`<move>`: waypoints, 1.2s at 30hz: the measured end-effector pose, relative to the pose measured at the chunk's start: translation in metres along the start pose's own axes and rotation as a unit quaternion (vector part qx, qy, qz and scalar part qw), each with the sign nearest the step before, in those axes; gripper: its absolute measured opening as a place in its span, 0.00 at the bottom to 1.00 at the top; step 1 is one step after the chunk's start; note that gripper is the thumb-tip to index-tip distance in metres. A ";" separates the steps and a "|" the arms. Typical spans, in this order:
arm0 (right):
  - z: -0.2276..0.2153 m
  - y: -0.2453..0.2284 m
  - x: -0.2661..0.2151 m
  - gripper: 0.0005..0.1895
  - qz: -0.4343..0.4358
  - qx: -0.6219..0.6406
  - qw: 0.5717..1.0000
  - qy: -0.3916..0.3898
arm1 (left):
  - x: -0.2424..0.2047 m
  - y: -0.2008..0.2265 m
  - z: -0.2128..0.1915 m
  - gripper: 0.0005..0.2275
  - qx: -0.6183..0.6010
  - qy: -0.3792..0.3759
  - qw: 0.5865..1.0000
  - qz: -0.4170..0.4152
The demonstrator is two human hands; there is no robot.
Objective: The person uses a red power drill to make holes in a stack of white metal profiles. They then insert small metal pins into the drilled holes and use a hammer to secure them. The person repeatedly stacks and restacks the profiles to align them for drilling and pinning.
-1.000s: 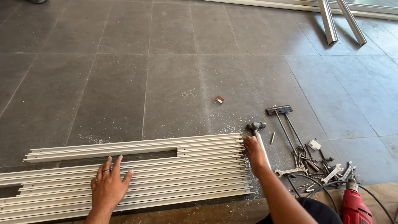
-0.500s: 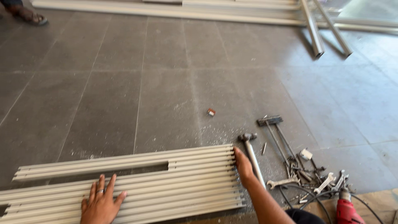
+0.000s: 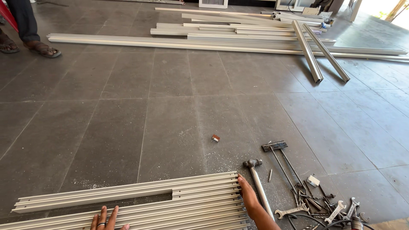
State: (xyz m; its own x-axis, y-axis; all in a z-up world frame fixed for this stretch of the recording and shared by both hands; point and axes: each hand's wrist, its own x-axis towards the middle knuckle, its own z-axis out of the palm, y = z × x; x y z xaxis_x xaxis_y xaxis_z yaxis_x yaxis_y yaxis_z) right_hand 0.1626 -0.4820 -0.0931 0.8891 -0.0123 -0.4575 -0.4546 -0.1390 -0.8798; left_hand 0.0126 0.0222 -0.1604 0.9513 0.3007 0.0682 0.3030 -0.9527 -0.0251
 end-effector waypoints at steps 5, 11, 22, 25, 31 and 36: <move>0.005 0.004 -0.010 0.43 0.001 -0.111 0.992 0.068 | 0.004 0.008 -0.013 0.33 0.050 -0.102 0.993 -0.034; 0.002 0.018 -0.033 0.48 0.019 -0.235 0.969 0.079 | 0.028 0.034 -0.063 0.26 0.018 -0.084 0.996 0.000; -0.106 -0.031 -0.082 0.34 -0.086 -0.307 0.941 0.108 | -0.040 0.069 -0.176 0.15 -0.188 0.031 0.981 0.028; -0.157 -0.054 -0.100 0.30 -0.033 -0.174 0.982 0.069 | -0.061 0.089 -0.247 0.14 -0.195 -0.039 0.979 -0.041; -0.159 -0.127 -0.176 0.28 -0.043 -0.200 0.978 0.035 | -0.100 0.131 -0.365 0.13 -0.299 0.047 0.953 -0.004; -0.129 -0.169 -0.226 0.26 -0.104 -0.316 0.943 -0.021 | -0.114 0.158 -0.405 0.12 -0.229 0.073 0.968 0.071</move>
State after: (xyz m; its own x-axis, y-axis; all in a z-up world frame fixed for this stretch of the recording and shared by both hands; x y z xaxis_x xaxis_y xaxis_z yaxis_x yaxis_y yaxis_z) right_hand 0.0454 -0.5834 0.1758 0.9467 0.1171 -0.3000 -0.1373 -0.6960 -0.7048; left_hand -0.0710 -0.1801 0.2318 0.9531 0.1874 0.2376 0.0807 -0.9141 0.3974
